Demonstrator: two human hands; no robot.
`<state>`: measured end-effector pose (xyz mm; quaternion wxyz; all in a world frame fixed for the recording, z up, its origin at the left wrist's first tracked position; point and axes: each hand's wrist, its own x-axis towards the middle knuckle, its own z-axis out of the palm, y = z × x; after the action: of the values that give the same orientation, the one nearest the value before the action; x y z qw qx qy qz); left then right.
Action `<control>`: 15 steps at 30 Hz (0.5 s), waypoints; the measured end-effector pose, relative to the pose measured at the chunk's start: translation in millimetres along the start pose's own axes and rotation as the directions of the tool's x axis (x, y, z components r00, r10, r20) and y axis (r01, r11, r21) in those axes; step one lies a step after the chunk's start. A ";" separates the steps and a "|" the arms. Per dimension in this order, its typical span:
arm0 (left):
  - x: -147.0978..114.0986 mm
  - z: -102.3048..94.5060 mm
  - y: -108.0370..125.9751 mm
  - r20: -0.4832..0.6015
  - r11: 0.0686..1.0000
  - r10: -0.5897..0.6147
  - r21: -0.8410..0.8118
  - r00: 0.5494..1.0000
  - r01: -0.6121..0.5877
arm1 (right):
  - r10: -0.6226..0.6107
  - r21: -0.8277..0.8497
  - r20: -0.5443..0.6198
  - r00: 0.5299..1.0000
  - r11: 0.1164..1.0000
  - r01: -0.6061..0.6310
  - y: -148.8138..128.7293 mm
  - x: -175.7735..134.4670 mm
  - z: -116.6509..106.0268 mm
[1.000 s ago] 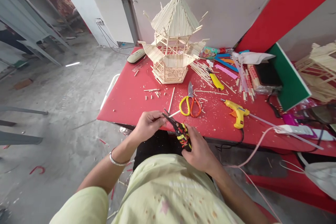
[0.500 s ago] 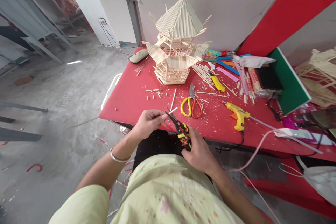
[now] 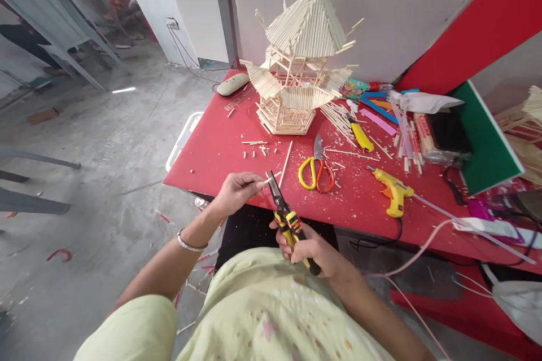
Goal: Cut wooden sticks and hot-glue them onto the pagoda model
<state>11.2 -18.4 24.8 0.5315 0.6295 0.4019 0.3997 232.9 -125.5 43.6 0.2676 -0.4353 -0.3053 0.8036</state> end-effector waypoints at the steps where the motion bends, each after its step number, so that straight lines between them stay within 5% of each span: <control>1: -0.8 -1.8 -0.5 -0.007 0.998 0.022 0.065 1.000 -0.021 | -0.001 -0.078 -0.027 1.000 0.997 -0.001 -0.2 2.3 0.4; 3: -4.0 -2.6 0.7 -0.038 0.961 0.088 0.267 0.995 -0.075 | -0.113 -0.426 -0.182 0.977 0.905 0.026 1.6 7.3 -0.2; 5: -7.4 -0.1 2.4 -0.074 0.890 0.150 0.444 0.986 -0.102 | -0.353 -0.801 -0.294 0.888 0.598 -0.028 5.3 11.8 -1.6; 7: -8.5 3.3 1.5 -0.110 0.860 0.156 0.504 0.982 -0.080 | -0.544 -0.954 -0.271 0.794 0.263 -0.145 8.8 15.0 -2.8; 9: -5.8 4.7 -3.6 -0.168 0.878 0.113 0.478 0.979 -0.020 | -0.620 -0.969 -0.227 0.751 0.069 -0.237 10.0 16.4 -4.0; 12: 1.9 0.6 -13.1 -0.327 0.930 -0.004 0.345 0.945 0.123 | -0.696 -0.940 -0.209 0.687 -0.051 -0.338 5.3 16.4 -8.0; 15: 6.2 -5.9 -12.4 -0.397 0.977 -0.204 -0.030 0.895 0.210 | -0.758 -0.900 -0.182 0.627 -0.128 -0.416 -5.7 15.6 -14.2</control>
<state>6.9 -9.1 13.7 0.4737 0.4926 0.5687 0.4577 238.7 -107.1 33.2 0.0741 -0.6966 -0.7134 -0.0196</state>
